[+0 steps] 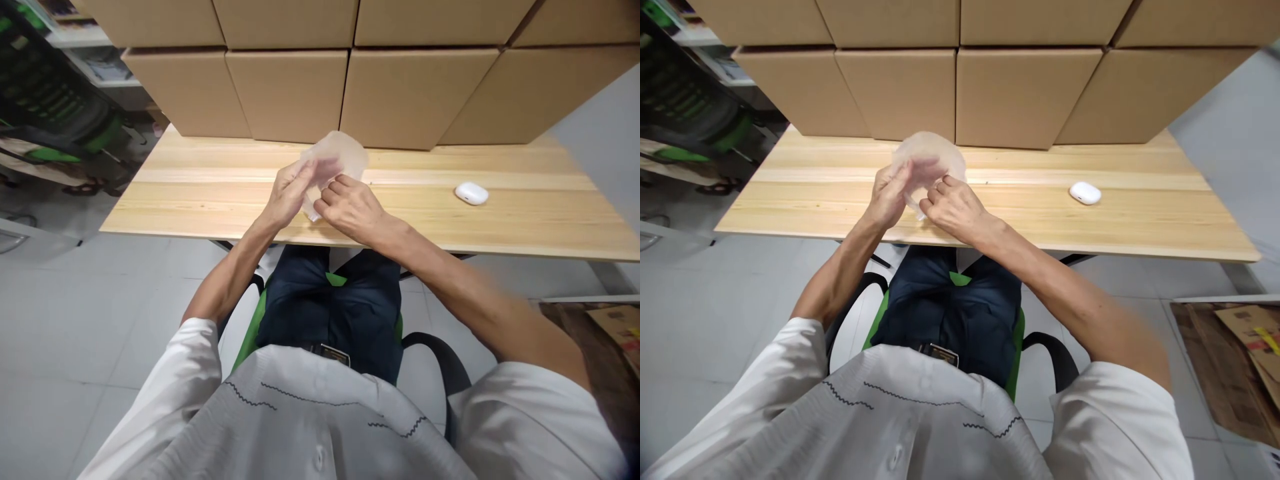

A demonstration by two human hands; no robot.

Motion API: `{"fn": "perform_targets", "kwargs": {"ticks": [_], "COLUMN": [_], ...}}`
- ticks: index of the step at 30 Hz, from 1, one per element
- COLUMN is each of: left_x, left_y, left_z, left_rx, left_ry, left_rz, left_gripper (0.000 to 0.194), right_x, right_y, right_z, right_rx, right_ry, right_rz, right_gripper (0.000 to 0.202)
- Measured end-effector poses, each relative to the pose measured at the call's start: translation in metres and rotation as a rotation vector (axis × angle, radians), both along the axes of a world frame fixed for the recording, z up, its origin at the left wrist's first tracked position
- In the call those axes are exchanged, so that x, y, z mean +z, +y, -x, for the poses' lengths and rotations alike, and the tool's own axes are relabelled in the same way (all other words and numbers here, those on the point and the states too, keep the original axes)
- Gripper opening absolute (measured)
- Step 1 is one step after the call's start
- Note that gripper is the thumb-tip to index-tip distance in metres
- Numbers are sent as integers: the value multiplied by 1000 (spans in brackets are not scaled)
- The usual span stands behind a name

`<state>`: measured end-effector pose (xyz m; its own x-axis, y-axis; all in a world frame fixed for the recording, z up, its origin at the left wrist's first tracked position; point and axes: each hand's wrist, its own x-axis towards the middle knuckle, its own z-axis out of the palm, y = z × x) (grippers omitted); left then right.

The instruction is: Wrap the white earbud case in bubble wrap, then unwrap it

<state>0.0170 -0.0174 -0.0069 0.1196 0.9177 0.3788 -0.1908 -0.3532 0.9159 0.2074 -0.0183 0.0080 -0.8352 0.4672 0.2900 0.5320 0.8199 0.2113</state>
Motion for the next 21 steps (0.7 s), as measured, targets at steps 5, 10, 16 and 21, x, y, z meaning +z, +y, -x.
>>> {"fn": "perform_targets", "kwargs": {"ticks": [5,10,16,21], "left_x": [-5,-6,-1,5], "left_y": [1,3,0,16], "left_z": [0,-4,-11,-13], "left_rx": [-18,29,-71,-106], "left_ry": [2,-25,-49,-51], "left_rz": [-40,37,-54,-21], "left_gripper": [64,39,46,51], "right_x": [4,17,30,31], "right_y": [-1,-1,1,14], "right_z": [0,3,11,10], "right_rx": [-10,-52,-134,-156], "right_ry": [-93,-133,-164,-50], "right_rz": [24,153,320,456], "right_gripper": [38,40,39,26]}}
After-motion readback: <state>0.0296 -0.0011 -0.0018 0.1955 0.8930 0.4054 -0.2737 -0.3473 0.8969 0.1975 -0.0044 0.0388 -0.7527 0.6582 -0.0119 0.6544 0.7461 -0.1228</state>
